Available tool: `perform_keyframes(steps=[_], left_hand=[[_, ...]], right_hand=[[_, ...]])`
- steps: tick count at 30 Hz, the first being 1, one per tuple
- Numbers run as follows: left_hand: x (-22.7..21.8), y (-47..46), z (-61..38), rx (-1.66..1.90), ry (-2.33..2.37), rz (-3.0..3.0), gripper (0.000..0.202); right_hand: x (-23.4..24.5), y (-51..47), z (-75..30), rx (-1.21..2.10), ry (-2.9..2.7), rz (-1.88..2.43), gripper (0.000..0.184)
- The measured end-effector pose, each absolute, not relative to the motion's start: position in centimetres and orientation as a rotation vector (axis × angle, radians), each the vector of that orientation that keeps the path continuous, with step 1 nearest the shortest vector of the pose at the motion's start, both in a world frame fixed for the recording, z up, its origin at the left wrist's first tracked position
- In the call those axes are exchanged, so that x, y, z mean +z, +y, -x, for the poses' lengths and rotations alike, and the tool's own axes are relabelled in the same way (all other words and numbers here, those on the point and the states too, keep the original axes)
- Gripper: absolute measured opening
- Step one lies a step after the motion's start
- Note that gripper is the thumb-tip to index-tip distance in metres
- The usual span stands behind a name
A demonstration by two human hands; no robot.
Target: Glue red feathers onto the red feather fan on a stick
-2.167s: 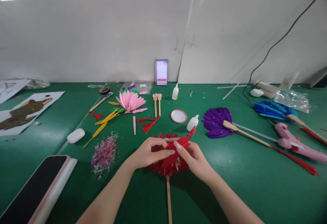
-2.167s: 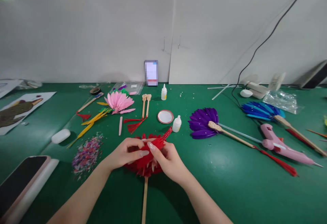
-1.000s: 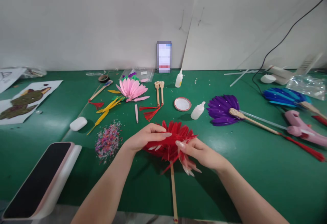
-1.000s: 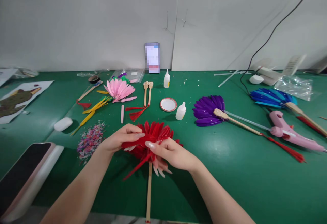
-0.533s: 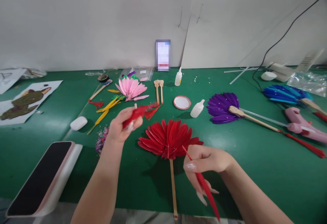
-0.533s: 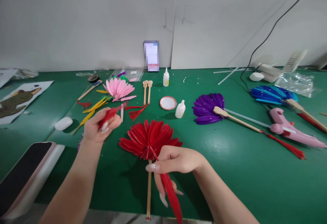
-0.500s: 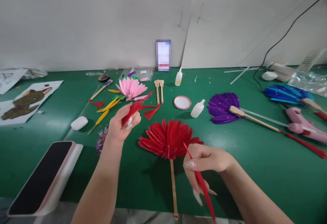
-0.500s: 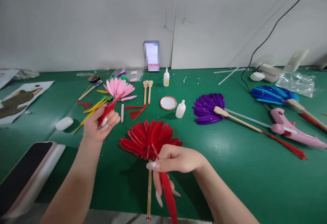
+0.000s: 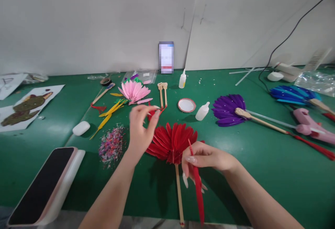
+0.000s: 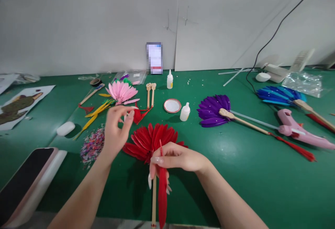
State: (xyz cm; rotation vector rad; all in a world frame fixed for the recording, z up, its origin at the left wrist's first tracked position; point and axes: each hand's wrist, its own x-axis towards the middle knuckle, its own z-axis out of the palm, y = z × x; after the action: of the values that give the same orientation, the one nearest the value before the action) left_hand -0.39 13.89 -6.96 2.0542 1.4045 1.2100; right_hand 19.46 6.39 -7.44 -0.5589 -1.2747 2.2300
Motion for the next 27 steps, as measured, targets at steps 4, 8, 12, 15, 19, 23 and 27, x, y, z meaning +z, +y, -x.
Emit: perform_keyframes(steps=[4, 8, 12, 15, 19, 23, 27], left_hand=[[-5.3, 11.6, -1.1, 0.674, 0.823, -1.736, 0.032], [-5.0, 10.7, -1.7, 0.521, 0.742, -1.691, 0.02], [-5.4, 11.0, -1.6, 0.613, 0.823, -1.609, 0.022], [-5.7, 11.2, -1.4, 0.713, 0.895, -1.647, 0.021], [-5.9, 11.2, -1.2, 0.81, 0.927, -1.822, 0.017], [-6.3, 11.1, -1.2, 0.797, 0.875, -1.964, 0.02], [-6.6, 11.2, -1.1, 0.791, 0.87, -2.05, 0.015]], right_hand=[[-7.6, 6.4, -19.3, 2.274, -1.267, 0.527, 0.041], [-7.6, 6.4, -19.3, 2.222, -1.323, 0.568, 0.044], [-7.5, 6.5, -19.2, 2.132, -1.329, 0.615, 0.046], [-7.6, 6.4, -19.1, 2.094, -1.292, 0.664, 0.038], [-8.0, 6.3, -19.0, 2.053, -1.225, 0.744, 0.031], [-8.3, 6.4, -18.9, 2.062, -1.206, 0.708, 0.031], [-8.5, 6.4, -18.9, 2.17, -1.171, 0.592, 0.032]])
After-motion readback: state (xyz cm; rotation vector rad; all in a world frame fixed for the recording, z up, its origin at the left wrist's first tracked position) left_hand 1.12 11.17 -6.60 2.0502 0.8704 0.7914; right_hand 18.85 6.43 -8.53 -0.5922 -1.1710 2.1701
